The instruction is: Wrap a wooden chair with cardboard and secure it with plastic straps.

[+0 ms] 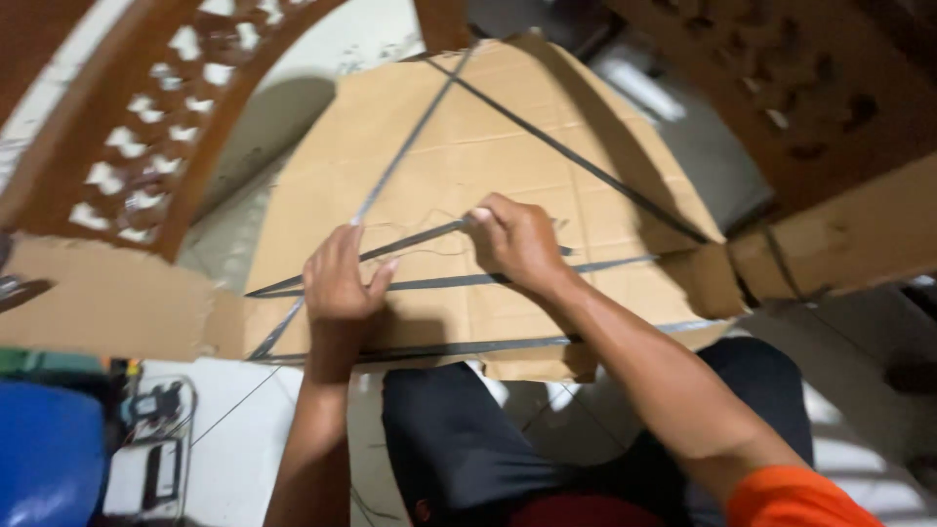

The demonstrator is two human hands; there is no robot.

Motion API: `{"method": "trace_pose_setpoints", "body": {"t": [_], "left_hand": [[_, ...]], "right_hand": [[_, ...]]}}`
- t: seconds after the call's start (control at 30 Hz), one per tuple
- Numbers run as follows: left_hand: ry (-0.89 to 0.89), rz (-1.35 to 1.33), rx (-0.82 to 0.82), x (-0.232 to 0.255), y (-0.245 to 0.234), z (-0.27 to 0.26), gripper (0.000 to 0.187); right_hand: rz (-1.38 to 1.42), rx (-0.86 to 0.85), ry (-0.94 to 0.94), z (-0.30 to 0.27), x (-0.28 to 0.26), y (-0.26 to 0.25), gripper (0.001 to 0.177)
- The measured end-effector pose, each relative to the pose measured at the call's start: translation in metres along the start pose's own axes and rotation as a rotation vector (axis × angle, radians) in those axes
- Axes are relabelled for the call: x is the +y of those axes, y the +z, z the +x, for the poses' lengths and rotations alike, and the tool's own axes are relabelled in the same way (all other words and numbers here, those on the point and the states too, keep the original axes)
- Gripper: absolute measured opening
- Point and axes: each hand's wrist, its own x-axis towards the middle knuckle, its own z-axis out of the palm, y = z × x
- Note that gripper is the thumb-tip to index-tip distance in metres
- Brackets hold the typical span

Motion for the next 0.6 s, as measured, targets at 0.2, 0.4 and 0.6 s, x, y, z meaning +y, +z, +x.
{"method": "trace_pose_setpoints", "body": {"t": [0.2,0.4,0.6], "left_hand": [[-0.085,-0.010,0.031,-0.019,-0.015,-0.006,0.073],[0.001,0.049,-0.217,-0.061,0.028,0.001,0.041],[-0.014,-0.161,-0.447,0.015,0.046,0.041,0.032]], "right_hand": [[-0.001,0.006,-0.009,0.003,0.013,0.003,0.012],[-0.007,0.059,0.006,0.008,0.008,-0.007,0.014],[-0.193,0.084,0.032,0.014,0.022,-0.025,0.011]]}}
